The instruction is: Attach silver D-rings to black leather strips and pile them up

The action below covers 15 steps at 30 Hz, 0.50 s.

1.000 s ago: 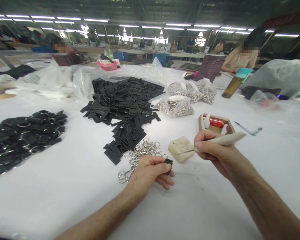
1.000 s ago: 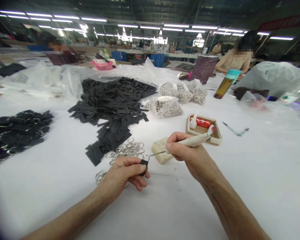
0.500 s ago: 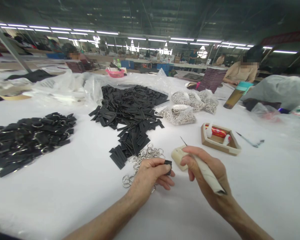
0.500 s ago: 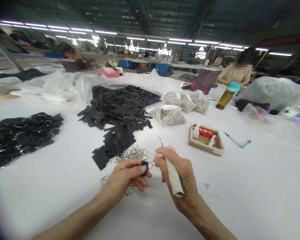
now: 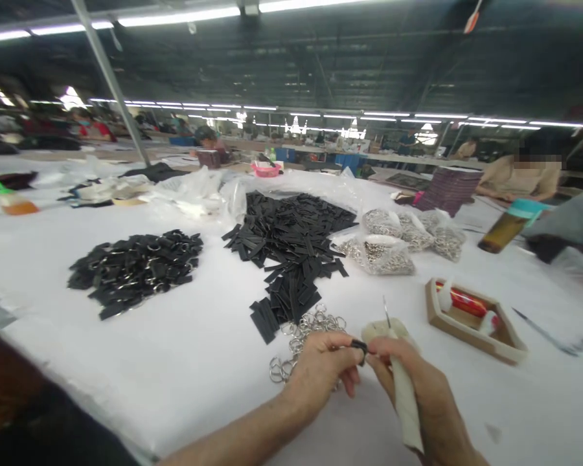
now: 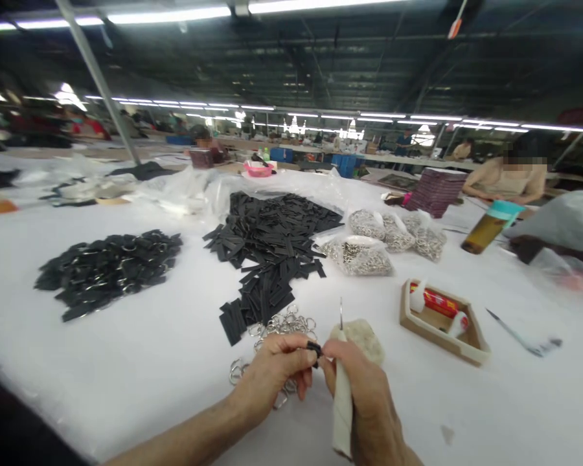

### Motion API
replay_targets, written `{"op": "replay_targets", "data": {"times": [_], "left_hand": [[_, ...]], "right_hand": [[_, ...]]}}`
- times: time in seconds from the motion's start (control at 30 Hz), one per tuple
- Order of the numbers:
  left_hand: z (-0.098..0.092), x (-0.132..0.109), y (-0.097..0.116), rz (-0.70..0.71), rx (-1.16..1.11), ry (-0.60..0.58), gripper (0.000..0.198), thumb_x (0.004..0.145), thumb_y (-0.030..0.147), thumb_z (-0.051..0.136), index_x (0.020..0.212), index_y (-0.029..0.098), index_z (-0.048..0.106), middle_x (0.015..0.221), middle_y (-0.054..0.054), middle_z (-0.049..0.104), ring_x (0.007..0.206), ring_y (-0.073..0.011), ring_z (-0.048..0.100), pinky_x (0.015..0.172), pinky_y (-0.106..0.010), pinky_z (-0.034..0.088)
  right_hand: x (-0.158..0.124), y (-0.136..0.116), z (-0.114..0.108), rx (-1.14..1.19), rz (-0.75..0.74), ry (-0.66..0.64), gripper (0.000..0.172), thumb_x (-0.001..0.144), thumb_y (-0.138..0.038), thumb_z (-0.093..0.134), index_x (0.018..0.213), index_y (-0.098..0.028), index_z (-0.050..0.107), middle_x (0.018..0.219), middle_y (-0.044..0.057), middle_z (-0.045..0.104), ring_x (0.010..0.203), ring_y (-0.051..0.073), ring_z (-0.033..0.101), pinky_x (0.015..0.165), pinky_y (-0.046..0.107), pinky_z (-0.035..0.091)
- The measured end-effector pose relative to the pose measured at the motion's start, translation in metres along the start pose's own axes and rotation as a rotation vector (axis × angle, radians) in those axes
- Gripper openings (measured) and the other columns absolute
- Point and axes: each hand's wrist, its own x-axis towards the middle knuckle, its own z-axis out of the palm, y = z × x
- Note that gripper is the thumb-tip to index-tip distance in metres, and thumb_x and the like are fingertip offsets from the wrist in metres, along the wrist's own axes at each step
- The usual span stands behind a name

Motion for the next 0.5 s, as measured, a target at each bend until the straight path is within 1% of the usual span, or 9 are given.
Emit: {"op": "replay_targets", "data": {"times": [0.1, 0.17, 0.2, 0.27, 0.33, 0.43, 0.5], "left_hand": [[0.002, -0.001, 0.001, -0.011, -0.023, -0.016, 0.016, 0.060, 0.029, 0.062, 0.056, 0.013, 0.062, 0.044, 0.000, 0.052, 0.038, -0.0103, 0.046, 0.041, -0.023, 0.040], [0.003, -0.003, 0.003, -0.003, -0.040, -0.025, 0.016, 0.060, 0.029, 0.062, 0.056, 0.013, 0.063, 0.044, 0.000, 0.052, 0.038, -0.0101, 0.046, 0.042, -0.023, 0.041], [0.003, -0.004, 0.004, 0.006, -0.038, -0.025, 0.017, 0.060, 0.029, 0.063, 0.057, 0.013, 0.063, 0.044, 0.000, 0.052, 0.038, -0.0099, 0.045, 0.042, -0.023, 0.041], [0.003, -0.004, 0.006, 0.039, 0.002, -0.001, 0.020, 0.061, 0.031, 0.065, 0.057, 0.012, 0.064, 0.045, -0.001, 0.053, 0.039, -0.0100, 0.047, 0.043, -0.022, 0.040], [0.000, 0.000, 0.007, 0.037, 0.028, -0.016, 0.021, 0.062, 0.033, 0.067, 0.060, 0.011, 0.065, 0.046, -0.001, 0.053, 0.041, -0.0117, 0.049, 0.042, -0.023, 0.042], [-0.005, 0.007, 0.005, 0.053, 0.069, -0.059, 0.022, 0.064, 0.033, 0.066, 0.059, 0.012, 0.065, 0.047, -0.001, 0.053, 0.041, -0.0116, 0.049, 0.042, -0.023, 0.042], [-0.006, 0.009, 0.003, 0.072, 0.091, -0.065, 0.021, 0.065, 0.032, 0.066, 0.059, 0.012, 0.065, 0.048, -0.001, 0.053, 0.040, -0.0115, 0.049, 0.042, -0.022, 0.042]], "right_hand": [[0.000, 0.004, 0.004, -0.030, -0.002, 0.053, 0.002, 0.081, -0.024, 0.054, 0.083, -0.023, 0.054, 0.066, 0.001, 0.059, 0.057, 0.017, 0.056, 0.053, 0.026, 0.044], [0.000, 0.002, 0.004, -0.036, -0.017, 0.067, 0.003, 0.080, -0.023, 0.055, 0.080, -0.023, 0.053, 0.064, 0.000, 0.059, 0.055, 0.015, 0.056, 0.052, 0.025, 0.044], [0.000, -0.001, 0.003, -0.035, -0.015, 0.058, 0.004, 0.080, -0.022, 0.055, 0.078, -0.023, 0.052, 0.063, 0.000, 0.058, 0.054, 0.015, 0.056, 0.051, 0.024, 0.044], [0.001, -0.006, 0.002, 0.005, 0.016, -0.017, 0.006, 0.082, -0.021, 0.052, 0.076, -0.022, 0.052, 0.063, -0.001, 0.057, 0.055, 0.014, 0.055, 0.052, 0.023, 0.044], [0.004, -0.010, 0.002, 0.035, 0.073, -0.010, 0.007, 0.083, -0.020, 0.048, 0.077, -0.021, 0.052, 0.062, -0.001, 0.055, 0.055, 0.013, 0.053, 0.051, 0.022, 0.043], [0.008, -0.009, 0.004, 0.044, 0.078, 0.016, 0.007, 0.081, -0.018, 0.047, 0.076, -0.020, 0.052, 0.061, -0.002, 0.053, 0.053, 0.012, 0.050, 0.050, 0.021, 0.041], [0.008, -0.007, 0.005, 0.040, 0.061, 0.037, 0.007, 0.080, -0.018, 0.047, 0.075, -0.020, 0.051, 0.060, -0.002, 0.052, 0.052, 0.011, 0.049, 0.049, 0.021, 0.040]]}}
